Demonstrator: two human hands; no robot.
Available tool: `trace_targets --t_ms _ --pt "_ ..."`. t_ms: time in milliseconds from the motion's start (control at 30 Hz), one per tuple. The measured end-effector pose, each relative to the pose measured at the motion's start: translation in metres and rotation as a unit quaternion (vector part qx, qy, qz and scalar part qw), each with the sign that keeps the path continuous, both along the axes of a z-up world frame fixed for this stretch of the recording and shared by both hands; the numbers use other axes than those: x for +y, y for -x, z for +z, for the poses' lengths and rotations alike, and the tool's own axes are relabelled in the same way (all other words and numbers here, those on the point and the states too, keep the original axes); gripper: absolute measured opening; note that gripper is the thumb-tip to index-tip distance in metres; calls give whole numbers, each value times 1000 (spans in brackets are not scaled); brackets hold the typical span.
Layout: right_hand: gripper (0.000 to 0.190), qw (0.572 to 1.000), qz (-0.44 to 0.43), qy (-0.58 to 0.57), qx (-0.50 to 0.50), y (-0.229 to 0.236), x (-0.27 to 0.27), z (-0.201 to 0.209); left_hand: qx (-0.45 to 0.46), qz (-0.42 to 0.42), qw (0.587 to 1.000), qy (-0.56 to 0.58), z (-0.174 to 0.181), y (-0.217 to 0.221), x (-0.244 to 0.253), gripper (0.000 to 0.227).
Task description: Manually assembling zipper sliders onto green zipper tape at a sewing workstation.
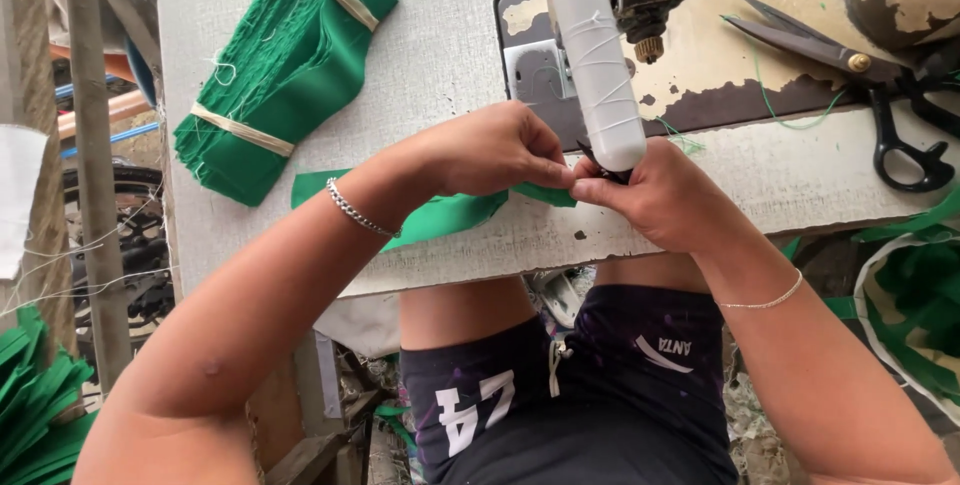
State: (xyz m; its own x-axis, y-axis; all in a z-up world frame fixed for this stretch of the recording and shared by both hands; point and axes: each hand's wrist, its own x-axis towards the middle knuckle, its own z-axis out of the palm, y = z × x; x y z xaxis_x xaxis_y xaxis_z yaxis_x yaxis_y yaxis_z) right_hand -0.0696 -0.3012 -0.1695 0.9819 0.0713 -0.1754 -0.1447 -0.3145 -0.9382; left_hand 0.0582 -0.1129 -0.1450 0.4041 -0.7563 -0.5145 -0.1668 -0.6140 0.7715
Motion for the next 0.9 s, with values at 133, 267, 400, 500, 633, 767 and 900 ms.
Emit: trace_targets --t_ms 133,267,400,500,633,767,900 --pt "7 1000 6 -2 -17 3 -3 -11 5 -19 1000 21 25 13 7 28" --pt "7 993 9 44 -108 15 4 -7 -101 -16 981 165 9 34 22 9" --pt "16 986 -77 68 -129 40 8 24 -176 124 916 338 8 65 39 10" --pt "14 992 -100 49 -60 60 17 48 -73 233 878 411 3 85 47 8" --pt "17 996 -68 29 -54 66 31 48 14 297 837 459 -4 102 50 6" --pt "11 956 24 169 -238 59 32 57 112 295 864 392 -9 104 58 16" --pt "26 835 152 352 -394 57 21 60 240 277 891 266 17 99 65 13"
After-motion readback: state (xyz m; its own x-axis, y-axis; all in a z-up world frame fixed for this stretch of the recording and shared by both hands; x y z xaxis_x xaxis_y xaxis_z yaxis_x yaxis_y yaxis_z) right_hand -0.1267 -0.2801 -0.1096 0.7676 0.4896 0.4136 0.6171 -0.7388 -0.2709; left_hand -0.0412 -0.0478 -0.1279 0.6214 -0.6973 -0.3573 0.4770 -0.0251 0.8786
